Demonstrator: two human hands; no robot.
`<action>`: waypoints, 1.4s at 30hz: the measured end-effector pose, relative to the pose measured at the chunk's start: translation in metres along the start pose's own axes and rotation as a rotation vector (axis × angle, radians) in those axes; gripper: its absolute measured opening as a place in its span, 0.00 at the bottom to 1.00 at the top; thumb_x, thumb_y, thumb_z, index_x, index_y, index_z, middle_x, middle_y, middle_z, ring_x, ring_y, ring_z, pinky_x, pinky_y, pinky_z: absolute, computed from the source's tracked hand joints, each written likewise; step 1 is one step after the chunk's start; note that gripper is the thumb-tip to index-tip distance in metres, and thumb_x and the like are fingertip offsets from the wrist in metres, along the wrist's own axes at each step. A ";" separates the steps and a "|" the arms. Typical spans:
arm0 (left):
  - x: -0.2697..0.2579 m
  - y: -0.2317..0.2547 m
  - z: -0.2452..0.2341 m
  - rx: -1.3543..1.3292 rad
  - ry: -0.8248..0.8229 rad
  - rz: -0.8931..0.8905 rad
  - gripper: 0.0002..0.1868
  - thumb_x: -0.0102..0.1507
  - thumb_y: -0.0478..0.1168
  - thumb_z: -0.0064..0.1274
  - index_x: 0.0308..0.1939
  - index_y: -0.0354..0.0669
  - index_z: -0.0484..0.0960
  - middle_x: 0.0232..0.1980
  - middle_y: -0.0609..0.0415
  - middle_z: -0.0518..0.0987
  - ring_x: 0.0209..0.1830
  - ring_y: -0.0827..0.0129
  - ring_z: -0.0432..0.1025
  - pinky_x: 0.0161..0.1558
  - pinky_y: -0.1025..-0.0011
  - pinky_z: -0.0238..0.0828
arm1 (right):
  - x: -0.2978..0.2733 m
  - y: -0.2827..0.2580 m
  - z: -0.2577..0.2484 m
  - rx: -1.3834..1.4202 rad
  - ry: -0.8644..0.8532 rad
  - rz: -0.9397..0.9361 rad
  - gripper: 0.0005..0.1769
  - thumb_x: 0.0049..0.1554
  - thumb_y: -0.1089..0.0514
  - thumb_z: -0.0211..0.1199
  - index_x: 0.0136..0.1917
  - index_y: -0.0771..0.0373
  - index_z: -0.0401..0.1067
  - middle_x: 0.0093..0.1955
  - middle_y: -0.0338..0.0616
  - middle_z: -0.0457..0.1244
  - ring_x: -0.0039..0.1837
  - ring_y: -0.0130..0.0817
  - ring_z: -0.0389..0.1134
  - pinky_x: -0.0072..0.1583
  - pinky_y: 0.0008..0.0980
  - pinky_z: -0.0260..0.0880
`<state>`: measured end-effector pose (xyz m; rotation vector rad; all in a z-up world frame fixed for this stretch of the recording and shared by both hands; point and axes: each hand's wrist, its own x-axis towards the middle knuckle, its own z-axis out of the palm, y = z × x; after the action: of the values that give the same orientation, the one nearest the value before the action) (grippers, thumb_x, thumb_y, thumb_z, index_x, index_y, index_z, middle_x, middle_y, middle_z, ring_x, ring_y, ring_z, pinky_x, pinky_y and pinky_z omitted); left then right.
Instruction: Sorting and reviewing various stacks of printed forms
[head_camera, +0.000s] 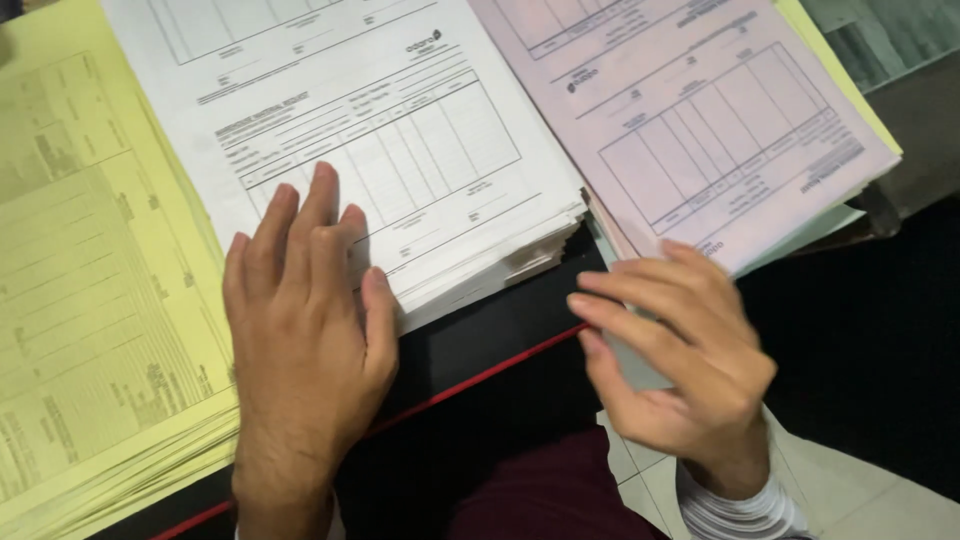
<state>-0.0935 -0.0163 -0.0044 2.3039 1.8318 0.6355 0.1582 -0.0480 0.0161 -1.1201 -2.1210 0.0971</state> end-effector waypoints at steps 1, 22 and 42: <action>-0.001 0.000 0.001 0.020 0.034 0.014 0.19 0.67 0.40 0.44 0.61 0.39 0.74 0.79 0.49 0.66 0.80 0.51 0.55 0.72 0.37 0.52 | -0.007 0.008 -0.006 -0.091 0.025 0.036 0.10 0.56 0.67 0.67 0.52 0.66 0.78 0.55 0.54 0.70 0.59 0.50 0.71 0.70 0.56 0.66; 0.004 0.034 -0.003 0.149 0.210 0.197 0.16 0.68 0.37 0.63 0.58 0.39 0.83 0.72 0.41 0.76 0.71 0.47 0.69 0.67 0.43 0.63 | -0.033 0.044 -0.025 -0.291 0.199 0.077 0.29 0.47 0.92 0.47 0.49 0.77 0.82 0.50 0.63 0.73 0.55 0.54 0.77 0.81 0.70 0.48; 0.034 0.095 0.009 -0.844 0.276 0.535 0.10 0.68 0.15 0.51 0.43 0.27 0.83 0.55 0.37 0.77 0.53 0.51 0.78 0.56 0.66 0.81 | -0.053 0.025 -0.060 -0.422 0.193 0.142 0.14 0.59 0.88 0.64 0.50 0.77 0.83 0.50 0.62 0.73 0.55 0.55 0.76 0.73 0.58 0.68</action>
<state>0.0016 -0.0064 0.0292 2.1020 0.7029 1.4996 0.2318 -0.0870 0.0208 -1.4584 -1.9352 -0.3953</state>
